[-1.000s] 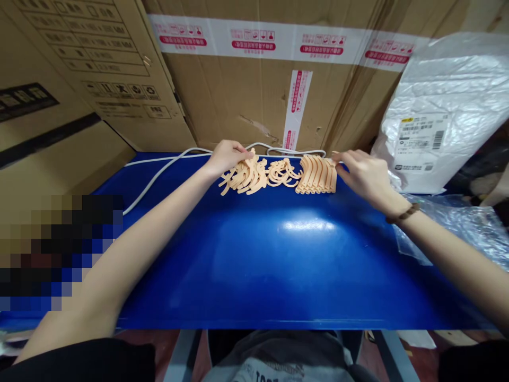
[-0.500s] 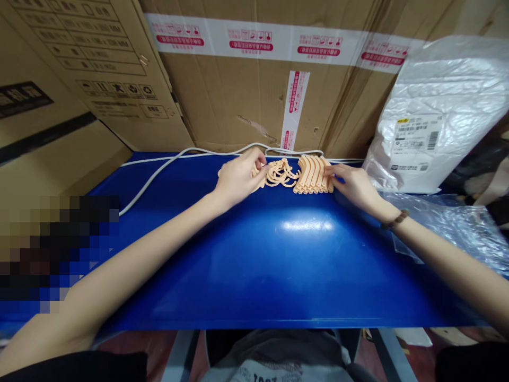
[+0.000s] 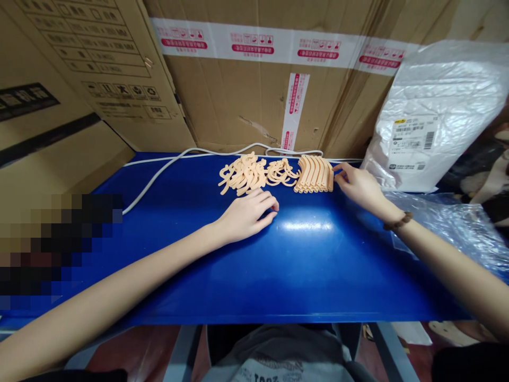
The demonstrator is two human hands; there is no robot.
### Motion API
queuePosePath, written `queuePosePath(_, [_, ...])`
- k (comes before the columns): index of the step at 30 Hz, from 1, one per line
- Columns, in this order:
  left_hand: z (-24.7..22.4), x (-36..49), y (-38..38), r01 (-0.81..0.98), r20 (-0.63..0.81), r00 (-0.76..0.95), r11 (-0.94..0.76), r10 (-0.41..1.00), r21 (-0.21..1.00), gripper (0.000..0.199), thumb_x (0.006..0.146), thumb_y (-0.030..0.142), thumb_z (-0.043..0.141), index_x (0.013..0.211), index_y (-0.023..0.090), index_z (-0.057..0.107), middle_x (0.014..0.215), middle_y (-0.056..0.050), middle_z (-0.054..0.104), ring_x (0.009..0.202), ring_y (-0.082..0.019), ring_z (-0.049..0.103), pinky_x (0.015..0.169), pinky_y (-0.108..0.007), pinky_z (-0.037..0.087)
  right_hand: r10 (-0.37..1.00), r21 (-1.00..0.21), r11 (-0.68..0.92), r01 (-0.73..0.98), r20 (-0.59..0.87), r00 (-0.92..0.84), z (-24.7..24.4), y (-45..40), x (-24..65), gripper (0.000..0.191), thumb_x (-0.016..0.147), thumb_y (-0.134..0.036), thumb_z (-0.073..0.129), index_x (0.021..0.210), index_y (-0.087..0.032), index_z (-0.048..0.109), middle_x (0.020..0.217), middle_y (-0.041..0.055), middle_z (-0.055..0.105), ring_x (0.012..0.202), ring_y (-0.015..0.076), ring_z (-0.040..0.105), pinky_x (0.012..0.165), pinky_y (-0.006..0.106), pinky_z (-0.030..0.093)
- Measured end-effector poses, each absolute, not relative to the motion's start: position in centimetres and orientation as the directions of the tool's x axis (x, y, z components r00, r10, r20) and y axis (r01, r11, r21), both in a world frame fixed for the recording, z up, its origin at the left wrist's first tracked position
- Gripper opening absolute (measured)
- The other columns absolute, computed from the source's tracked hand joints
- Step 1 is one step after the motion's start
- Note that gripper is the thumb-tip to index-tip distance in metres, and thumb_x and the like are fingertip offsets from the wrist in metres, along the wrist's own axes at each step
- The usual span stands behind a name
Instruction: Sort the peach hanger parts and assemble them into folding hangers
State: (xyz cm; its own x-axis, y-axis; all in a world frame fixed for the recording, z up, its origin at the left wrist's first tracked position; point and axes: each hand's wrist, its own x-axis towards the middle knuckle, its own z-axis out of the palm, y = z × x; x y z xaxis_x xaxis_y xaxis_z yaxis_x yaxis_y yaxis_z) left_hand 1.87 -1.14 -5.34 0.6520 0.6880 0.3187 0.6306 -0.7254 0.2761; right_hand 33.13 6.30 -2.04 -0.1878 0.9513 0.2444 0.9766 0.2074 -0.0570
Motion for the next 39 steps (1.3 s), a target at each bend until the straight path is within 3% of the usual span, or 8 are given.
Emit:
queuePosePath(15, [-6.4,1.0,-1.0,0.573,0.294,0.729,-0.786,0.618,0.23,0.023,0.101,0.028,0.038,0.106,0.018,0.058,0.111,-0.007,0.062,0.106,-0.022,0.055,0.094,-0.036,0.046,0.939,-0.023,0.227,0.974,0.271,-0.213,-2.0,6.0,33.3,0.036,0.09,-0.027,0.043,0.117,-0.018,0.065,0.093,0.0095,0.076,0.082,0.0295,0.069,0.063,0.034,0.043])
queuePosePath(19, [-6.5,1.0,-1.1,0.567,0.293,0.732,-0.789,0.615,0.236,0.025,0.101,0.029,0.039,0.113,0.017,0.058,0.12,-0.009,0.061,0.112,-0.023,0.054,0.099,-0.038,0.045,0.884,0.02,0.263,0.965,0.395,-0.249,-1.1,5.0,32.4,0.033,0.092,-0.026,0.043,0.114,-0.017,0.066,0.098,0.0121,0.074,0.085,0.0298,0.068,0.066,0.036,0.044])
queuePosePath(22, [-6.5,0.8,-1.3,0.56,0.275,0.734,-0.783,0.621,0.272,0.033,0.101,0.036,0.041,0.125,0.017,0.055,0.135,-0.012,0.056,0.127,-0.024,0.049,0.107,-0.041,0.041,0.763,0.068,0.429,0.901,0.507,-0.401,-0.4,3.2,30.4,0.03,0.096,-0.026,0.04,0.108,-0.017,0.067,0.1,0.0135,0.072,0.092,0.029,0.066,0.076,0.04,0.047])
queuePosePath(24, [-6.5,0.7,-1.5,0.566,0.241,0.734,-0.768,0.635,0.299,0.045,0.101,0.044,0.042,0.136,0.017,0.049,0.146,-0.012,0.049,0.139,-0.025,0.04,0.115,-0.042,0.035,0.683,0.058,0.602,0.797,0.479,-0.551,-0.6,1.9,28.8,0.028,0.097,-0.026,0.042,0.107,-0.018,0.067,0.097,0.0121,0.071,0.093,0.0273,0.065,0.081,0.041,0.049])
queuePosePath(27, [-6.7,0.5,-1.9,0.616,0.165,0.713,-0.721,0.682,0.318,0.061,0.1,0.053,0.038,0.148,0.016,0.037,0.157,-0.011,0.036,0.149,-0.024,0.025,0.122,-0.043,0.024,0.593,-0.079,0.79,0.609,0.353,-0.724,-2.0,0.3,26.7,0.029,0.098,-0.027,0.044,0.118,-0.02,0.064,0.108,0.0112,0.068,0.101,0.0248,0.064,0.087,0.041,0.053])
queuePosePath(33, [-7.1,0.8,-2.1,0.683,0.079,0.676,-0.664,0.732,0.305,0.071,0.101,0.056,0.031,0.154,0.01,0.026,0.162,-0.011,0.022,0.152,-0.023,0.017,0.124,-0.041,0.016,0.601,-0.175,0.799,0.575,0.244,-0.761,-5.0,-0.9,26.7,0.049,0.098,-0.04,0.049,0.141,-0.018,0.047,0.145,0.0163,0.05,0.133,0.0279,0.048,0.108,0.049,0.045])
queuePosePath(39, [-7.2,1.1,-2.5,0.69,0.094,0.654,-0.642,0.751,0.334,0.069,0.101,0.055,0.031,0.154,0.011,0.027,0.162,-0.012,0.023,0.151,-0.023,0.02,0.124,-0.041,0.019,0.612,-0.224,0.788,0.573,0.188,-0.768,-5.2,-1.2,28.0,0.054,0.097,-0.041,0.05,0.147,-0.022,0.043,0.152,0.0145,0.043,0.14,0.0286,0.042,0.112,0.053,0.042])
